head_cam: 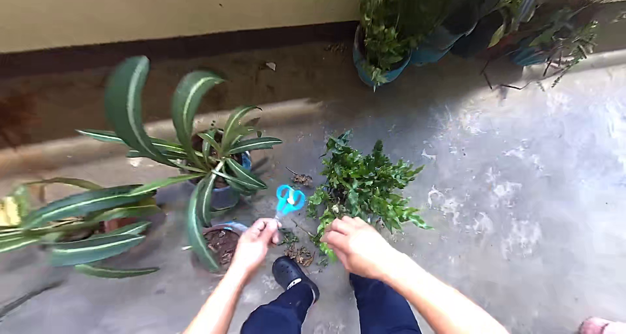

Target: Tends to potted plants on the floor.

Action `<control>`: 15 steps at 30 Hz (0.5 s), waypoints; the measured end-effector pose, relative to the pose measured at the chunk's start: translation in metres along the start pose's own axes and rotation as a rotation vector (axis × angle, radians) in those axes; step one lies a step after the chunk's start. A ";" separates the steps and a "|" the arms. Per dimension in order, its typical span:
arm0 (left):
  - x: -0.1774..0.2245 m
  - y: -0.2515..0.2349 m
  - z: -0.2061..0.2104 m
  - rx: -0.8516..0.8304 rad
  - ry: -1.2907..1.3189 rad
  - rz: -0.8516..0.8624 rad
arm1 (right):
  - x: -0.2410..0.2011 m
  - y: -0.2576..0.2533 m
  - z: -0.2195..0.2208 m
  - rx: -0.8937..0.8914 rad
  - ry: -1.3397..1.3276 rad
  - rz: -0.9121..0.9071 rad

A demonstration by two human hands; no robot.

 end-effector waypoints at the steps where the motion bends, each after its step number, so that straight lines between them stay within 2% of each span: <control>1: 0.019 0.031 0.001 -0.050 -0.060 0.029 | -0.018 0.006 -0.011 0.046 -0.015 0.005; 5: 0.078 0.141 0.025 -0.238 -0.182 0.040 | -0.056 0.045 -0.055 0.057 0.057 0.110; 8: 0.090 0.199 0.058 -0.402 -0.268 -0.029 | -0.061 0.098 -0.078 0.011 0.088 0.197; 12: 0.091 0.238 0.125 -0.616 -0.328 -0.082 | -0.034 0.168 -0.114 0.103 0.114 0.231; 13: 0.092 0.247 0.145 -0.667 -0.371 -0.086 | -0.023 0.186 -0.120 0.087 0.108 0.245; 15: 0.097 0.264 0.188 -0.723 -0.463 -0.093 | 0.005 0.220 -0.132 -0.053 0.073 0.276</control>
Point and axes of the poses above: each hand's wrist, its own y-axis away from the middle knuckle, its own z-axis out of the palm, x = y × z, the point moved 8 cm from there along -y, towards the middle knuckle, and after that the axes turned 14 degrees about x, right-handed, at the moved point
